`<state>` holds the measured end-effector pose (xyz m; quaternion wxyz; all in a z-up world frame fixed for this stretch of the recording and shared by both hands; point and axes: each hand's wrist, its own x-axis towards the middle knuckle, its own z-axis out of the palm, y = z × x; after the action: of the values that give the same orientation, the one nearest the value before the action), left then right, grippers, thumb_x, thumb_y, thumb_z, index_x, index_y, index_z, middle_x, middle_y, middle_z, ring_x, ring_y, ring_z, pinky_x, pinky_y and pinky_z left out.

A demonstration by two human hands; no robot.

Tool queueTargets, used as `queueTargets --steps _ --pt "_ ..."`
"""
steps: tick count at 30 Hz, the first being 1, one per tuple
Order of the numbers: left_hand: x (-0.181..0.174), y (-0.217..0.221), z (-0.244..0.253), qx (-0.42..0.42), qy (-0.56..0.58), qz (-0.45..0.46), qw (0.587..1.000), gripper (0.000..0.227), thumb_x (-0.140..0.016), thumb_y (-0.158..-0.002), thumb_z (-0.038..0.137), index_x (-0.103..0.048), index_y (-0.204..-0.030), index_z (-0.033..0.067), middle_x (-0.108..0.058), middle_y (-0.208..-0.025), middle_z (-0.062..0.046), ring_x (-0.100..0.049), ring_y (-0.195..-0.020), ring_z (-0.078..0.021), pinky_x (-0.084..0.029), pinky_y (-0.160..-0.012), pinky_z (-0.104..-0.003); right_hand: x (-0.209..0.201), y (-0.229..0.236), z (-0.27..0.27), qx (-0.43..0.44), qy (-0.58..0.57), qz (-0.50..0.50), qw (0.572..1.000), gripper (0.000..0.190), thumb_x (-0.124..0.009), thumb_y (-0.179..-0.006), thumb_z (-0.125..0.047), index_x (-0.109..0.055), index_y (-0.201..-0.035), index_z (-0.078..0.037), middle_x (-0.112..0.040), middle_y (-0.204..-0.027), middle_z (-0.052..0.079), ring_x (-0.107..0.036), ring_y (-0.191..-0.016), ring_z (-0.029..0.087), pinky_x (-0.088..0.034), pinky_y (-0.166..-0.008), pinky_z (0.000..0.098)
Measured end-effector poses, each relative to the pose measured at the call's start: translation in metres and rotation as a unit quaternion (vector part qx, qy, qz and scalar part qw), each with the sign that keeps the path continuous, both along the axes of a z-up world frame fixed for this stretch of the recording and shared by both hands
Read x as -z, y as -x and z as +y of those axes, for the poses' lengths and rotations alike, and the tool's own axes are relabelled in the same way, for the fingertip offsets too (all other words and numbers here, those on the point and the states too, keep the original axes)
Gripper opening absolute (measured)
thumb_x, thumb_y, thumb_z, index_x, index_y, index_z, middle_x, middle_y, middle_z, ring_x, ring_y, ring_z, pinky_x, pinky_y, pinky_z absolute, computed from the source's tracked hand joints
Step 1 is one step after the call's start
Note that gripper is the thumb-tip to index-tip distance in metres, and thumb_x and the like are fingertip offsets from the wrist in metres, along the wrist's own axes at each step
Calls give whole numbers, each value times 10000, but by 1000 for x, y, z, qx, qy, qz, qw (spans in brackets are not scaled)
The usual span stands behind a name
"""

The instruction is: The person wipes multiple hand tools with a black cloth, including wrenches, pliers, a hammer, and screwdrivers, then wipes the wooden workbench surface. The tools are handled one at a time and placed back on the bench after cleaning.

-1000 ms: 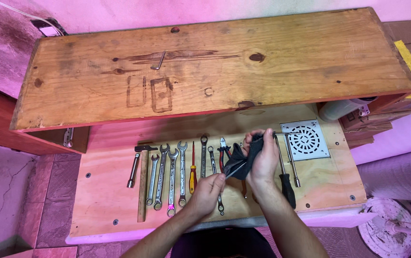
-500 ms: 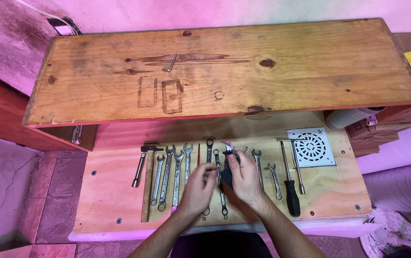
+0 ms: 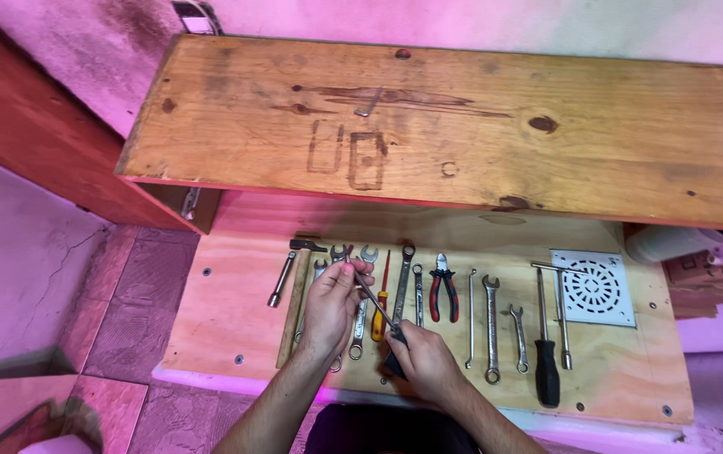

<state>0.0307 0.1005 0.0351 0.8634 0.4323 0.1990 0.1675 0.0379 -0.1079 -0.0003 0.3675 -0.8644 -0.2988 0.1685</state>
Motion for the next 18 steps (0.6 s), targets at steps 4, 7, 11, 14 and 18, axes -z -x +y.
queueTargets --steps 4,7,11,14,18 --pt "15 17 8 23 4 20 1000 321 -561 -1166 186 -713 -1283 -72 -799 -1153 -243 -790 -1009 -299 -656 -922 -372 23 9 1 23 5 -35 999 348 -595 -1130 -424 -604 -931 -139 -759 -805 84 -721 -749 342 -533 -698 466" --pt "16 35 10 72 -44 71 994 385 -587 -1135 206 -696 -1393 -58 -826 -1223 -233 -824 -1129 -315 -691 -1006 -406 26 12 13 21 43 -46 998 326 -577 -1126 -432 -609 -956 -156 -768 -816 83 -722 -764 372 -533 -697 511" --pt "45 53 32 104 -71 120 985 360 -617 -1122 70 -697 -1460 -25 -835 -1121 -195 -843 -1034 -271 -697 -856 -323 18 16 36 -22 122 -26 992 390 -654 -1106 -504 -583 -987 -140 -775 -883 134 -734 -824 424 -545 -705 558" --pt "33 58 70 38 -116 171 978 327 -641 -1117 77 -734 -1420 -1 -841 -1100 -160 -817 -978 -246 -706 -851 -356 6 22 53 -64 156 -11 986 448 -653 -1107 -577 -621 -973 -151 -792 -888 126 -755 -838 409 -570 -735 553" --pt "74 62 123 -24 -150 184 971 349 -696 -1093 113 -789 -1417 22 -769 -946 -74 -677 -806 -113 -528 -624 -227 8 25 58 -74 143 -10 987 380 -645 -1122 -492 -638 -968 -145 -803 -887 112 -776 -843 386 -579 -756 523"
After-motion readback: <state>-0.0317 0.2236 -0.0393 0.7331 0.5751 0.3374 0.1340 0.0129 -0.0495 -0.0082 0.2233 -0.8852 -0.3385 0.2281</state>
